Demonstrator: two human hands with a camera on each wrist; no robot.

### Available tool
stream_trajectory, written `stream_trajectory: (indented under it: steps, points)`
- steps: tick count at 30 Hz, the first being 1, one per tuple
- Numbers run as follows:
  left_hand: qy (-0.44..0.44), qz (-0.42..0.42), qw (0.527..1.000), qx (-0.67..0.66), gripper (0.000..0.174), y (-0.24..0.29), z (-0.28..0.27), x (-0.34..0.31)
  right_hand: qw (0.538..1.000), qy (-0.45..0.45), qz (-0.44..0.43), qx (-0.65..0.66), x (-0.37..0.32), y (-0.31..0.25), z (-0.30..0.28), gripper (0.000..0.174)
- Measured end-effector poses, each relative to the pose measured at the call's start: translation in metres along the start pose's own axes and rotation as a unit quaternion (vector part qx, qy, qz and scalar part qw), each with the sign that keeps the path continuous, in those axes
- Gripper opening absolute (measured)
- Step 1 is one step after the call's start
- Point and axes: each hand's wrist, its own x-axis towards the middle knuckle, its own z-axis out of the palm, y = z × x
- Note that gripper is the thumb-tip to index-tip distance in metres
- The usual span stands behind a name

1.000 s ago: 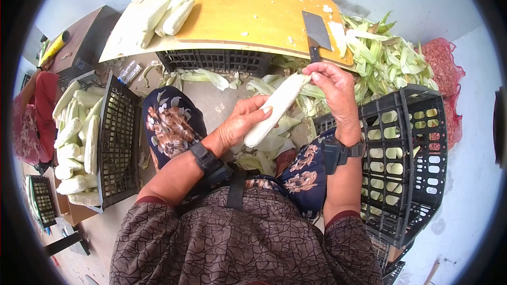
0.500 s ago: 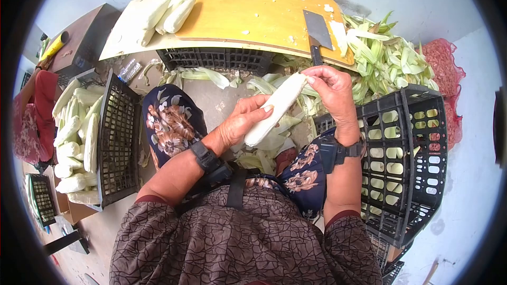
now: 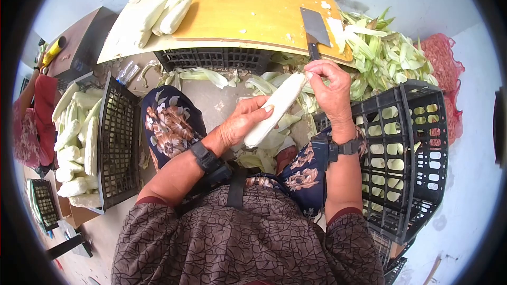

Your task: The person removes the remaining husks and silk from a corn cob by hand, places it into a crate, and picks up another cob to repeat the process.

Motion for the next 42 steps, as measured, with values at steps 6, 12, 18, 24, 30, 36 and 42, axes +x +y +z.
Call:
stream_trajectory:
  steps: [6, 12, 18, 24, 30, 36, 42]
  points:
    - [-0.012, -0.017, 1.0, 0.001, 0.032, -0.003, -0.005, 0.002, 0.999, 0.038, 0.0, 0.023, 0.0, 0.008, 0.002, 0.002]
    - [-0.023, -0.025, 0.999, -0.018, 0.032, -0.005, -0.003, -0.001, 0.989, 0.072, 0.057, 0.116, 0.003, 0.021, -0.003, 0.005]
    - [-0.001, -0.043, 0.997, -0.064, 0.036, -0.003, -0.002, -0.003, 0.97, 0.138, 0.138, 0.142, 0.005, 0.017, -0.014, 0.01]
    - [-0.005, -0.033, 0.999, -0.041, 0.037, -0.004, -0.006, -0.001, 0.929, 0.254, 0.184, 0.195, 0.008, 0.019, -0.031, 0.013]
    - [-0.01, -0.023, 0.998, -0.06, 0.038, -0.005, -0.009, 0.0, 0.907, 0.334, 0.19, 0.17, 0.009, 0.021, -0.043, 0.016]
    - [0.0, -0.026, 0.997, -0.073, 0.039, -0.005, -0.007, 0.0, 0.942, 0.23, 0.163, 0.181, 0.006, 0.019, -0.037, 0.013]
    - [0.003, -0.033, 0.997, -0.072, 0.04, -0.007, -0.009, 0.002, 0.966, -0.03, 0.151, 0.206, 0.003, 0.0, -0.016, 0.013]
